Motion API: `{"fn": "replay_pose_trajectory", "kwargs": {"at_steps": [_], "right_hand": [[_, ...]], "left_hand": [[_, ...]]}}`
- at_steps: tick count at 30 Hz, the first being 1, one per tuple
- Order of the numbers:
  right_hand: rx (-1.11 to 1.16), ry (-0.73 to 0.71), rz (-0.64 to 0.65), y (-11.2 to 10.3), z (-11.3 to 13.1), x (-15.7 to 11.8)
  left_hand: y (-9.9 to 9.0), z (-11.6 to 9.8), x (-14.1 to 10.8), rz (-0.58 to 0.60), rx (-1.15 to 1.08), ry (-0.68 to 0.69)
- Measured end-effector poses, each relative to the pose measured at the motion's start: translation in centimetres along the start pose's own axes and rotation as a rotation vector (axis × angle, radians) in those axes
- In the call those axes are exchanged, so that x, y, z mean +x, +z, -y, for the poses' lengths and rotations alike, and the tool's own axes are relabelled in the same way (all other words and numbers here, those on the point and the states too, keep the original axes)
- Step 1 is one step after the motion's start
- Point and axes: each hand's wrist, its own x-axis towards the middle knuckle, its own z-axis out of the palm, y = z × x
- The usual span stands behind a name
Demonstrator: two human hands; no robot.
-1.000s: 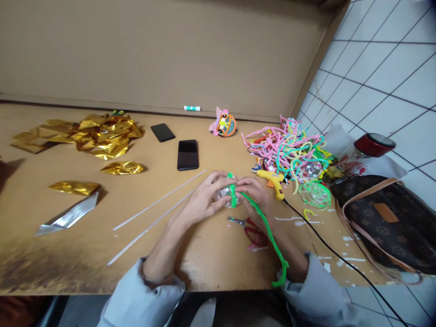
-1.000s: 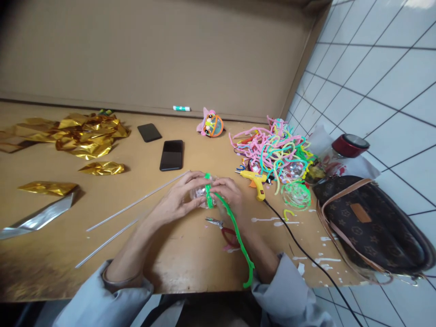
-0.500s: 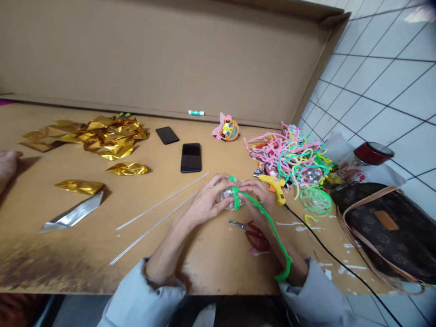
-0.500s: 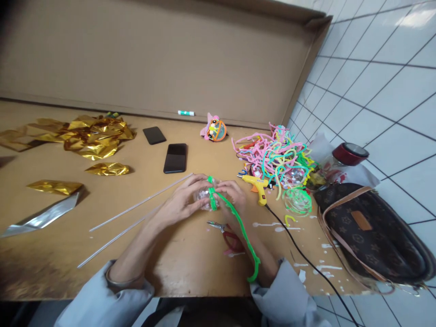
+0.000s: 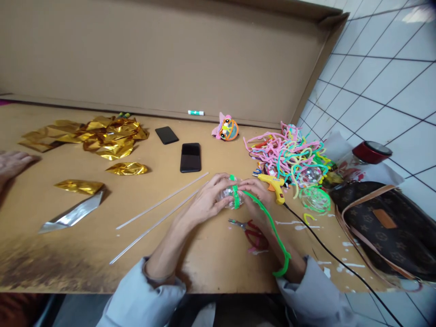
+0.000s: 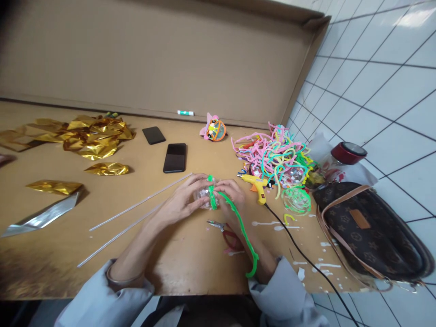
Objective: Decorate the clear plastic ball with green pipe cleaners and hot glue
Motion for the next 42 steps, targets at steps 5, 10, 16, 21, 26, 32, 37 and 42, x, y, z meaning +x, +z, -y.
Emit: {"fn": "replay_pose_trajectory", "kwargs": {"at_steps": [5, 10, 16, 21, 26, 32, 37, 42], "right_hand": [[0.048, 0.015, -0.029, 0.2, 0.1, 0.1], [0.078, 0.133, 0.141, -0.7, 0.7, 0.4], [0.163, 0.166, 0.138, -1.2, 1.1, 0.6], [0.116, 0.184, 0.162, -0.9, 0.4, 0.4], [0.098, 0.178, 0.153, -1.1, 0.4, 0.4], [0.048, 0.143, 0.154, -1.4, 1.6, 0.7], [0.003, 0.095, 0.106, -1.3, 1.6, -0.2], [-0.003, 0.063, 0.075, -1.0, 0.8, -1.0]], "left_hand": [[0.6, 0.2, -0.1, -0.012, -0.001, -0.007], [1.9, 1.0, -0.3, -0.045, 0.051, -0.027], [3.2, 2.0, -0.1, -0.126, 0.147, 0.017], [4.0, 2.4, 0.3, -0.23, 0.216, 0.094], [3.9, 2.4, 0.4, -0.253, 0.176, 0.133], [3.4, 2.3, 0.5, -0.218, 0.048, 0.068], [3.4, 2.3, 0.5, -0.228, 0.009, 0.038], [3.4, 2.1, 0.5, -0.231, -0.017, 0.014]]}}
